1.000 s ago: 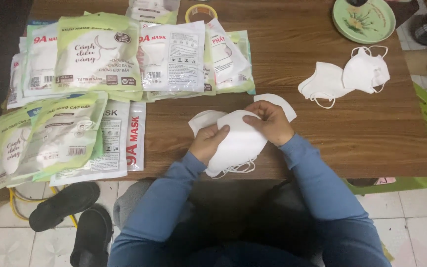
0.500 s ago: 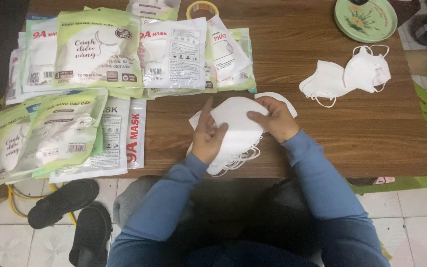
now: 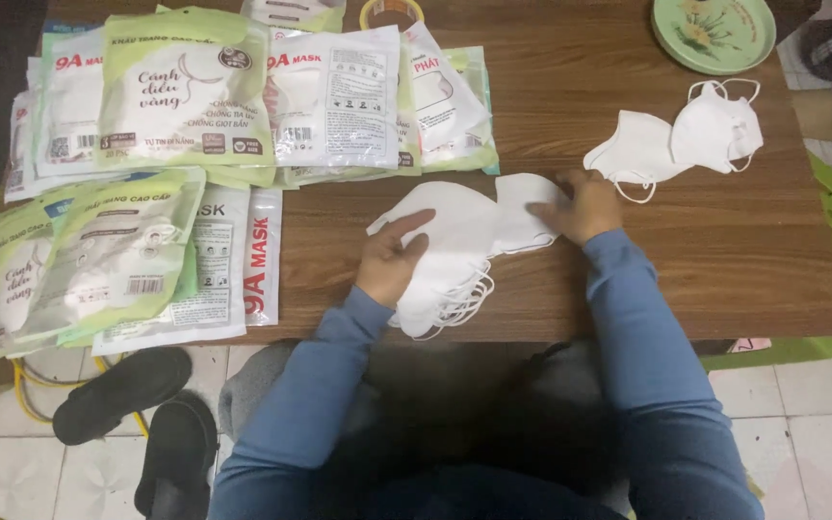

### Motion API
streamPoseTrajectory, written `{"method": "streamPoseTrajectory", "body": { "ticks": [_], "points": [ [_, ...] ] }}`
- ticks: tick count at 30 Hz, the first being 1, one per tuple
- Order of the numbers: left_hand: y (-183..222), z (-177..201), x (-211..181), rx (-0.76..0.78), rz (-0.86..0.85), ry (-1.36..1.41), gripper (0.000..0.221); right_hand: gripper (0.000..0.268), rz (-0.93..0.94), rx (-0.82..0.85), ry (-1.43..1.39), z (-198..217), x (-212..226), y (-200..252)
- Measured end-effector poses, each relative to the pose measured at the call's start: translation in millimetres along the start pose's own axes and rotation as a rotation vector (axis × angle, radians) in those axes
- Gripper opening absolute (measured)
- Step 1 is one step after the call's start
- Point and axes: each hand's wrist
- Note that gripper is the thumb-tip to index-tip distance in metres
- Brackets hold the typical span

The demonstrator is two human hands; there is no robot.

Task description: The person is taking individual white face masks from a pile and stacking them neatly on a wooden table.

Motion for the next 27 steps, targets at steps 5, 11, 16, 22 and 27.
{"method": "streamPoseTrajectory", "body": {
  "ticks": [5, 11, 16, 22, 27],
  "points": [
    [-6, 1, 8, 0.028, 0.042, 0.015, 0.039, 0.077, -0.054, 0.050, 0.003, -18, -20, -22],
    [-5, 0, 4, 0.008, 0.082, 0.012, 0.038, 0.065, -0.059, 0.033, -0.104, -44, -44, -41],
    [-9, -1, 13, -0.011, 0.133, 0.026, 0.041, 0.032, -0.027, -0.123, -0.281, -43, -69, -44],
    [-8, -3, 7, -0.079, 0.177, 0.028, 0.047, 0.045, 0.158, -0.109, -0.997, 17, -19, 8],
    [-6, -6, -8, -0.057, 0.234, 0.034, 0.065, 0.059, 0.311, 0.238, -1.049, -10, 13, 26]
  ]
}}
Point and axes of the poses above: each hand's wrist, its own y-axis away from the middle knuckle, its own z-axis out of the back of the hand, x = y × z, and after that the axes turned 3 degrees about z, right-handed
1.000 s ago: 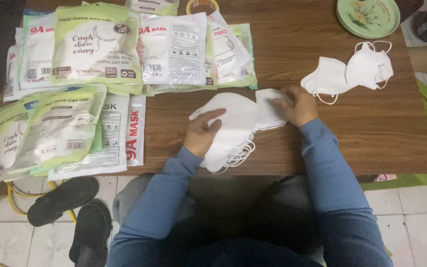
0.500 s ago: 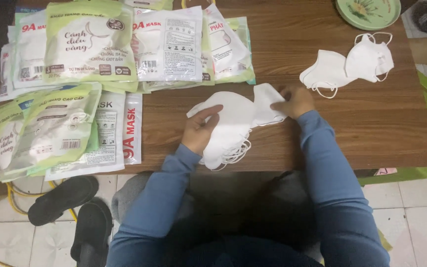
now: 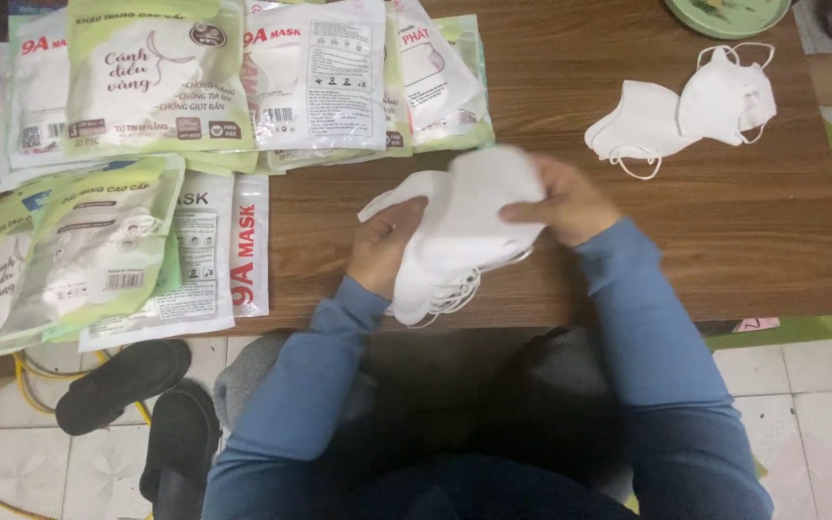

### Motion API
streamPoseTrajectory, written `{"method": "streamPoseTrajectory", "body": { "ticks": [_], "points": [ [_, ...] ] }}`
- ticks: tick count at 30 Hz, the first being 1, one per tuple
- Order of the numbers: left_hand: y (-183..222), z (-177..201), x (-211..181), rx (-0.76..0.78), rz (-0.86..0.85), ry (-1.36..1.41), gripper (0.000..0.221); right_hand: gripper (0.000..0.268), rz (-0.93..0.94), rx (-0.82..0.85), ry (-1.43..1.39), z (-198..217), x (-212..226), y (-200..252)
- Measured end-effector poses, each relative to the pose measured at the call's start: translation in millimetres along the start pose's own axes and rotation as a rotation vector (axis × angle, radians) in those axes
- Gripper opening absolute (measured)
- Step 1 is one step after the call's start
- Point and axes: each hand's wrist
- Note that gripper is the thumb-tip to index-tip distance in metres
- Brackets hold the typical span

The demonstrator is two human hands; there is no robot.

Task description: The person is taking individual white face masks from a pile and stacking them neatly on a wooden table.

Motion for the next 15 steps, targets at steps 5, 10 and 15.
{"method": "streamPoseTrajectory", "body": {
  "ticks": [5, 10, 15],
  "points": [
    [-21, 6, 33, 0.001, -0.003, -0.032, 0.067, 0.057, -0.085, 0.110, 0.222, -30, -7, -10],
    [-15, 26, 14, -0.174, -0.080, -0.016, 0.061, 0.039, 0.053, -0.114, 0.272, -22, -32, -21],
    [21, 50, -37, -0.191, -0.363, 0.539, 0.015, 0.039, 0.447, 0.004, 0.595, -57, -34, -13]
  ]
}}
Point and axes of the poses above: each hand's wrist, its own y-axis away from the middle knuckle, its own z-axis out of the back of the hand, x = y × z, and after that the axes turned 3 degrees about z, right-handed
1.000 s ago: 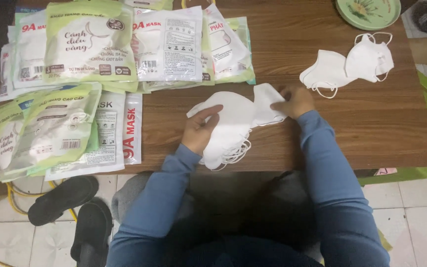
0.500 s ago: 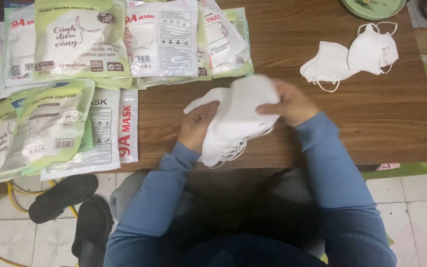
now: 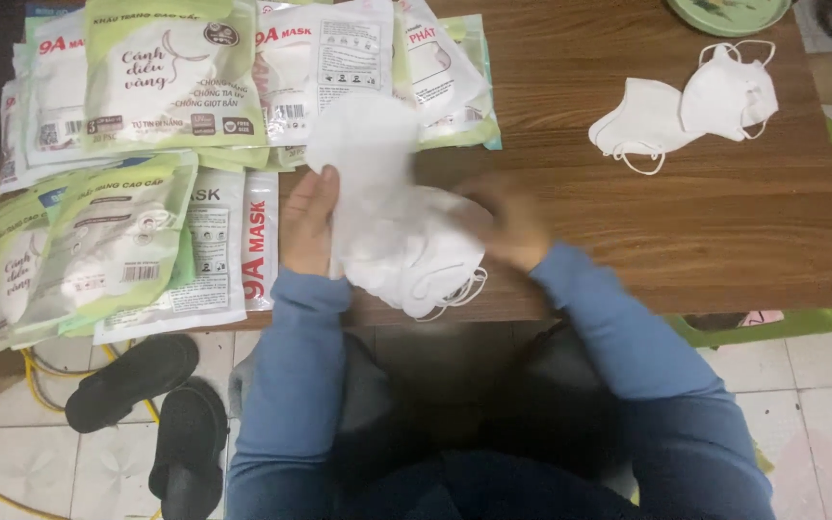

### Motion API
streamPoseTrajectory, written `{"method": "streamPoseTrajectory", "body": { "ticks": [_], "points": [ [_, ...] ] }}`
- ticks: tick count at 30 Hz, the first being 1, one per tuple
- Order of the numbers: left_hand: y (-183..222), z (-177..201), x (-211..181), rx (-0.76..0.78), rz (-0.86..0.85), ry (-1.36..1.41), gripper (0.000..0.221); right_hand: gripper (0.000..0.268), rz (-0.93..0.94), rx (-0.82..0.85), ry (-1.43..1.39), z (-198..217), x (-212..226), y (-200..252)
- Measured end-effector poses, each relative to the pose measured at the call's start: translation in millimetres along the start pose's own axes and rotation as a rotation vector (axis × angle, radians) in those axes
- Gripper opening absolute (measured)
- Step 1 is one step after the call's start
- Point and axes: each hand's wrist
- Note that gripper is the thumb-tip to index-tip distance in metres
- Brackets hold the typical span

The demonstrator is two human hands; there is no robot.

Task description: The person is taking individual white face masks from a pile and stacking them neatly on a wooden table.

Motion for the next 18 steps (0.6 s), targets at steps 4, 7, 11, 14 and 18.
{"method": "streamPoseTrajectory", "body": {
  "ticks": [4, 7, 11, 14, 18],
  "points": [
    [-11, 16, 19, 0.199, 0.007, -0.100, 0.013, 0.045, 0.410, 0.067, 0.006, -57, 13, 13],
    [-18, 18, 39, 0.285, 0.102, -0.051, 0.021, 0.055, 0.291, 0.346, 0.288, -61, 14, 19],
    [-10, 13, 37, 0.349, 0.165, -0.087, 0.016, 0.052, 0.132, 0.467, 0.340, -37, 26, 14],
    [-12, 14, 38, 0.368, 0.193, -0.101, 0.017, 0.051, 0.014, 0.542, 0.484, 0, 20, 20],
    [-18, 13, 52, 0.373, 0.179, -0.198, 0.021, 0.054, 0.023, 0.452, 0.699, 44, -30, 44]
  ]
}}
Point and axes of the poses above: each hand's wrist, its own y-axis away from the middle knuckle, its own z-axis out of the back of the hand, x = y × z, and after that the axes turned 3 degrees about z, right-handed
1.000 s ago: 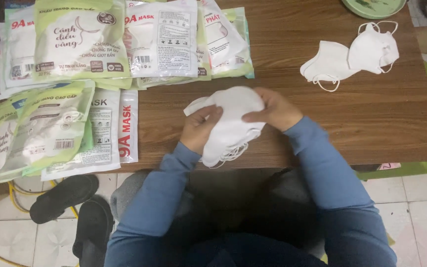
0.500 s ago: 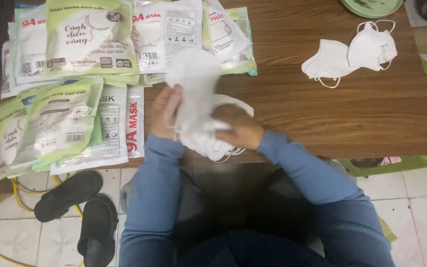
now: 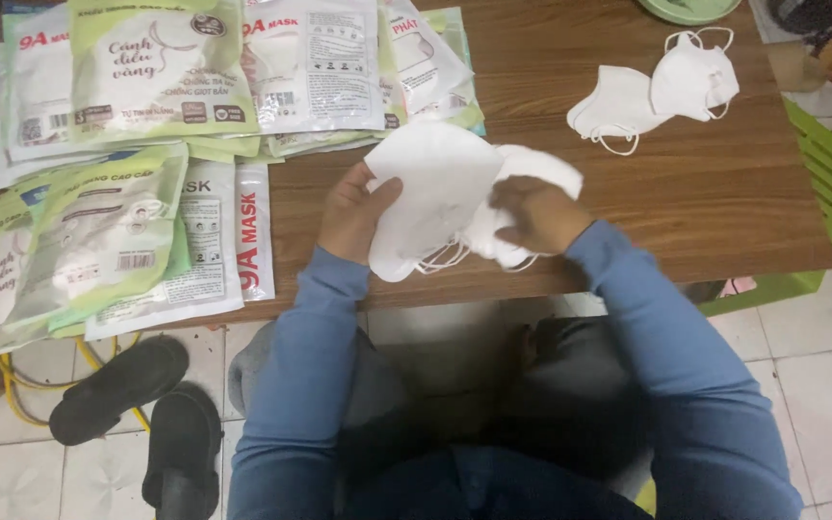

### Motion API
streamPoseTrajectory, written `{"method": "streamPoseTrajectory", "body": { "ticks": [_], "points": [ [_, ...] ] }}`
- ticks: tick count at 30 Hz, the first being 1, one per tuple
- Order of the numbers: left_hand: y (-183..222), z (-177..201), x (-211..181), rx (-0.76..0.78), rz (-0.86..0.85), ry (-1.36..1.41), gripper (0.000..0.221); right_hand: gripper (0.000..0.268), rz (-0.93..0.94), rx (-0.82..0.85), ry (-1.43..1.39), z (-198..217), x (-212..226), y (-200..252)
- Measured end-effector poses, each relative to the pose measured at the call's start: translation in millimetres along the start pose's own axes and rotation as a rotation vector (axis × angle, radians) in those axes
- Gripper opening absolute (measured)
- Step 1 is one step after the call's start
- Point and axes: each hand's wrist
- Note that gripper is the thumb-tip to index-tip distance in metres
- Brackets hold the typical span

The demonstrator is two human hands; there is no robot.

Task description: The person is taking individual white face masks from a pile and stacking them neatly on a wooden table.

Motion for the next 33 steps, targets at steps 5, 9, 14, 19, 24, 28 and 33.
{"method": "streamPoseTrajectory", "body": {
  "ticks": [5, 9, 14, 19, 24, 28, 33],
  "points": [
    [18, -33, -10, 0.013, -0.130, -0.144, 0.050, 0.052, -0.149, 0.010, -0.009, 2, -57, 14],
    [28, -51, -6, 0.022, -0.317, -0.328, 0.073, 0.041, -0.258, -0.110, -0.514, 38, -67, 23],
    [8, -25, 26, -0.065, -0.018, -0.405, 0.037, 0.067, -0.654, -0.106, -0.320, 11, -127, 22],
    [-10, -14, 57, -0.080, 0.103, -0.309, 0.029, 0.091, -0.763, -0.004, -0.275, 17, -133, 9],
    [-12, -17, 52, -0.137, 0.142, -0.326, 0.033, 0.075, -0.756, 0.089, -0.225, 72, -75, -4],
    [-18, -15, 56, -0.161, 0.107, -0.300, 0.034, 0.068, -0.774, 0.060, -0.174, 62, -91, -9],
    [-15, -20, 56, -0.186, 0.101, -0.293, 0.032, 0.019, -0.492, -0.438, -0.454, 75, -89, 7]
  ]
}}
Point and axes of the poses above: each hand's wrist, its own y-axis away from the middle knuckle, its own z-axis out of the back of the hand, x = y × z, and after that the axes turned 3 degrees about z, right-handed
